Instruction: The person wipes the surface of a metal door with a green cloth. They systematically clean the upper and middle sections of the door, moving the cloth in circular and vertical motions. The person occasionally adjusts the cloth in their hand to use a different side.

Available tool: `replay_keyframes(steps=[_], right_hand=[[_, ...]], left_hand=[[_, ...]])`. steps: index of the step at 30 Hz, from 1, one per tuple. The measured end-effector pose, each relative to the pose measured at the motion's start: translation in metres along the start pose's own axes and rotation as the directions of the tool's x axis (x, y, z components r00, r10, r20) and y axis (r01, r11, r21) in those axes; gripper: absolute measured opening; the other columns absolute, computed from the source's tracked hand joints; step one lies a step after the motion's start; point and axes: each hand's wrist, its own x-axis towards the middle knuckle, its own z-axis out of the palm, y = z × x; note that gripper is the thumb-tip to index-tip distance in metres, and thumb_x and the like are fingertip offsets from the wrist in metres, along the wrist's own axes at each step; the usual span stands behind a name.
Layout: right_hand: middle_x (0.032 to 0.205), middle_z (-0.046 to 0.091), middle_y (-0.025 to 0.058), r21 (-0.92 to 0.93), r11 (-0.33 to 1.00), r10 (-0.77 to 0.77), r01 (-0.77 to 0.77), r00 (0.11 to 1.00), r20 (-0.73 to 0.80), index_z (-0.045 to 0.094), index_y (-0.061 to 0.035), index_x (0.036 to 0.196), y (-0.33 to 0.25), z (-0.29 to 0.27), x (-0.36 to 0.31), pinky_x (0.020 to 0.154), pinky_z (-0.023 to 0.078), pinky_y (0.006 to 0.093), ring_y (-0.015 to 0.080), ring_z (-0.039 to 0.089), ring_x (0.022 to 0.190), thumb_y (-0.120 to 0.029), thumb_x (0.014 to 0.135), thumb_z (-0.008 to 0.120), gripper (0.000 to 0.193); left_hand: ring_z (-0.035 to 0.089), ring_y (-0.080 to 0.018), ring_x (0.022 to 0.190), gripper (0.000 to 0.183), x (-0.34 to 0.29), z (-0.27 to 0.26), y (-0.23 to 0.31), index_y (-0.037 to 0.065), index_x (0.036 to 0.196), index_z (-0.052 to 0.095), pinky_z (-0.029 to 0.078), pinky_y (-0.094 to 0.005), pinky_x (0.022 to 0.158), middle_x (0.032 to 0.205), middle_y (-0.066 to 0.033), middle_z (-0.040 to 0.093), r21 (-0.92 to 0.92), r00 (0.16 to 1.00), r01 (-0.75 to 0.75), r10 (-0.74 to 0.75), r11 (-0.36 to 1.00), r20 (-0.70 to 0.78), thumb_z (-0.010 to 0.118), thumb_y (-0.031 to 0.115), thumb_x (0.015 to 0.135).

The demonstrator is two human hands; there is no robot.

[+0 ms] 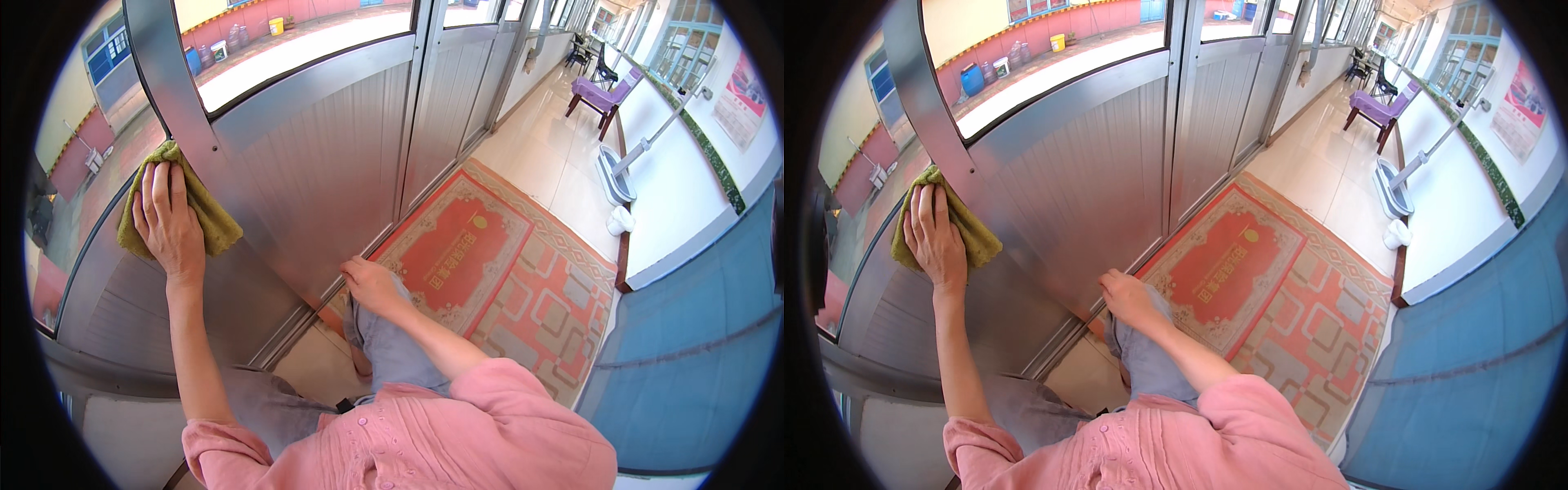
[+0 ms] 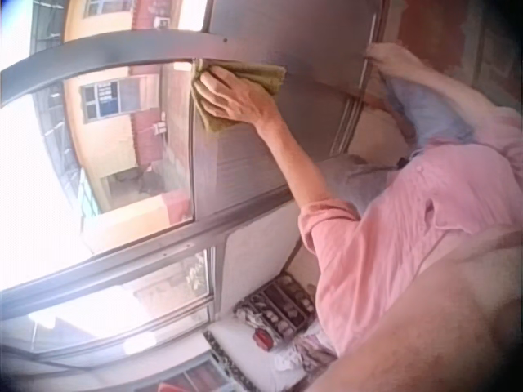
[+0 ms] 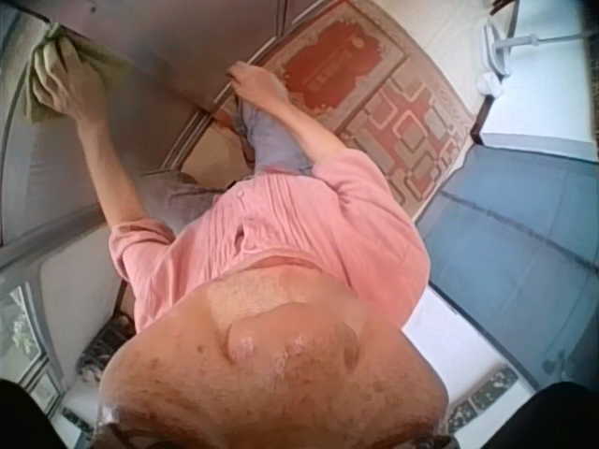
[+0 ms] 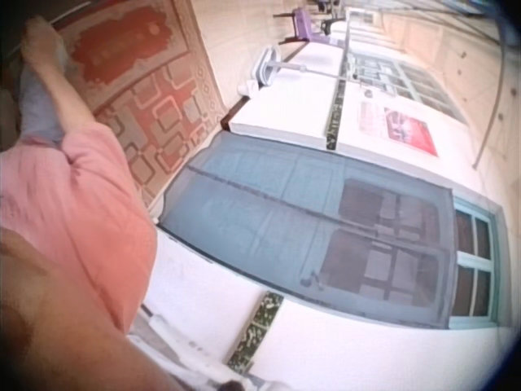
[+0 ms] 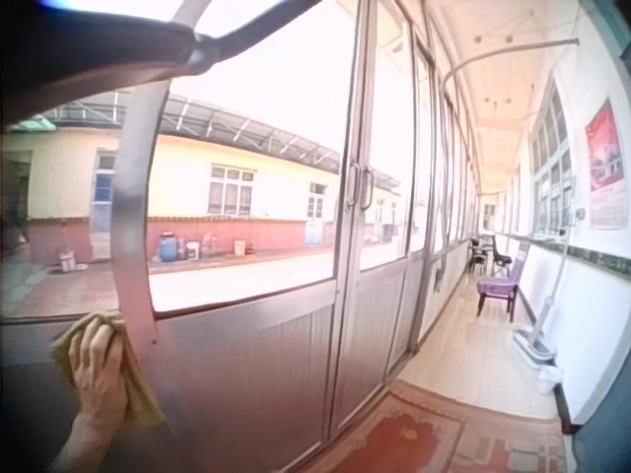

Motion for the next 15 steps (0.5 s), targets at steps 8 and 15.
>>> replay_keyframes(steps=[8,15], right_hand=[[0.092,0.064,0.0103,0.02,0.998,-0.064,0.064,0.998,-0.008,0.069,-0.0063,0.098,-0.029,0.019,0.009,0.072,0.054,0.0441,0.0342,0.067,0.085,-0.01,0.09,0.065,0.009],[0.088,0.065,0.01,0.082,0.992,-0.099,0.091,0.99,0.101,0.069,-0.0075,0.096,-0.054,0.038,0.016,0.068,0.054,0.0439,0.0336,0.067,0.079,-0.009,0.089,0.066,0.008]], left_hand=[[0.046,-0.0179,0.142,0.058,-0.047,-0.015,-0.06,0.017,0.148,0.054,0.036,-0.0393,0.117,0.152,0.0018,0.049,0.12,0.999,-0.052,0.054,0.991,-0.01,0.057,0.001,0.092],[0.051,-0.0335,0.136,0.049,-0.114,-0.058,-0.157,0.007,0.143,0.055,0.041,-0.0459,0.111,0.145,-0.011,0.053,0.184,0.972,0.213,-0.188,0.96,-0.141,0.057,-0.002,0.095]])
